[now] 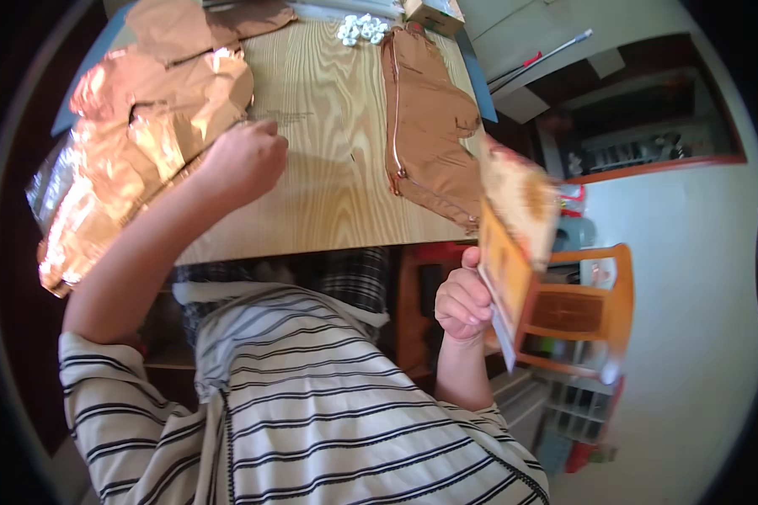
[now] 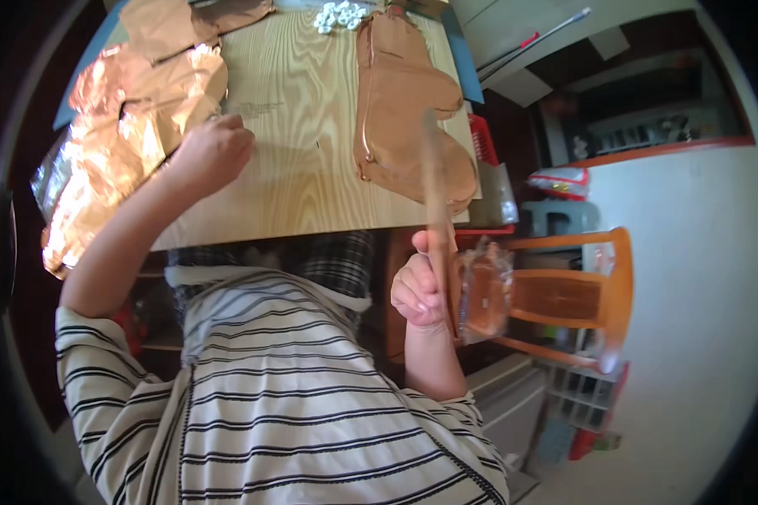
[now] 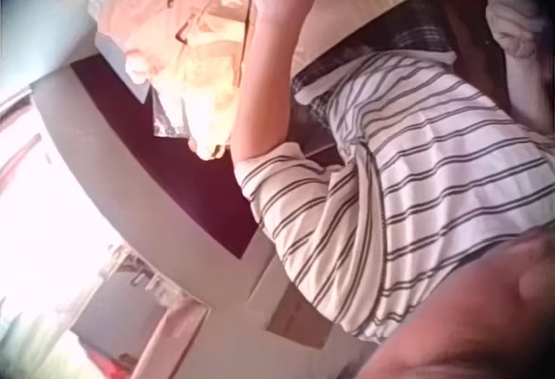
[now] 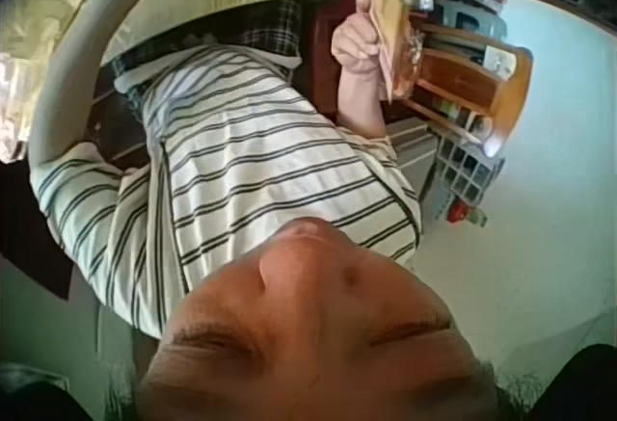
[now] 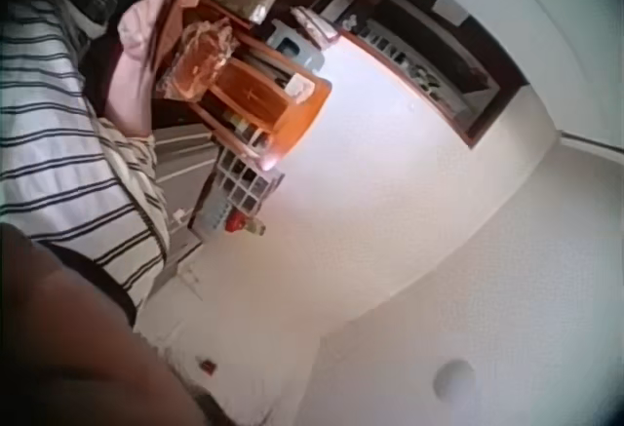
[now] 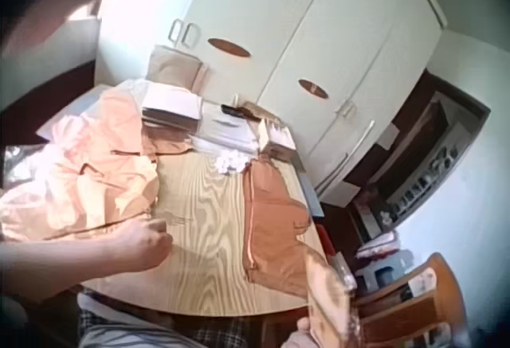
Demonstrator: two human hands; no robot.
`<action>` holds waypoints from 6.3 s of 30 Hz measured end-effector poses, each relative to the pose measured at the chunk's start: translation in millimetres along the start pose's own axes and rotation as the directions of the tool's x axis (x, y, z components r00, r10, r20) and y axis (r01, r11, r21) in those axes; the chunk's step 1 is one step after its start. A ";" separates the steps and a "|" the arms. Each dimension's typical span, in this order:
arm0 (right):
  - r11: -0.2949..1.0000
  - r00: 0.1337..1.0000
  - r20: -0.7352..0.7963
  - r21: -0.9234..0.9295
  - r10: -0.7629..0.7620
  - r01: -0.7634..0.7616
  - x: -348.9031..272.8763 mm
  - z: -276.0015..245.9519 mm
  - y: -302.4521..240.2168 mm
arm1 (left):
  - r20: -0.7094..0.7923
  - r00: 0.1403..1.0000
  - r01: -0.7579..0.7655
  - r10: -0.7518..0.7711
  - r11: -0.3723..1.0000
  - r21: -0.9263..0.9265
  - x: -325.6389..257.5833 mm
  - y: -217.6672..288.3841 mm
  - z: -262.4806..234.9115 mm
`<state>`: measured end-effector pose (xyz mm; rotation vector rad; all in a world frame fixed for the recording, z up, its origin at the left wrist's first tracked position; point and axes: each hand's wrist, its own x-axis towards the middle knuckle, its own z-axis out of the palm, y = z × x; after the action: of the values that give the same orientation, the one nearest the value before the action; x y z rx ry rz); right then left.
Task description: Folding gold-colored foil balloons and placing them into a plastic sleeve with a backing card.
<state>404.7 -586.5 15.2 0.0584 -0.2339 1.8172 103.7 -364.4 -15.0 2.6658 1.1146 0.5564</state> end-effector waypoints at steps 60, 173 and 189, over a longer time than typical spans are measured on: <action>0.514 0.826 -0.427 -0.834 -0.368 -0.202 12.7 -58.9 119.4 | 0.070 0.982 -0.148 0.173 0.949 -0.279 -16.1 34.1 -14.0; 0.239 0.898 -0.345 -0.929 -0.273 -0.284 -3.3 -35.2 95.1 | 0.231 0.791 0.448 -0.567 0.279 -0.849 -180.8 89.7 -2.7; 0.643 0.781 -0.479 -0.755 -0.401 -0.133 -11.5 -68.3 101.1 | -0.105 0.970 0.217 -0.217 0.976 -0.011 -112.8 75.5 -51.4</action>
<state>316.0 -608.6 -66.5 -1.0943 -0.4934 1.3430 58.2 -495.9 26.1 2.4952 1.4142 0.6614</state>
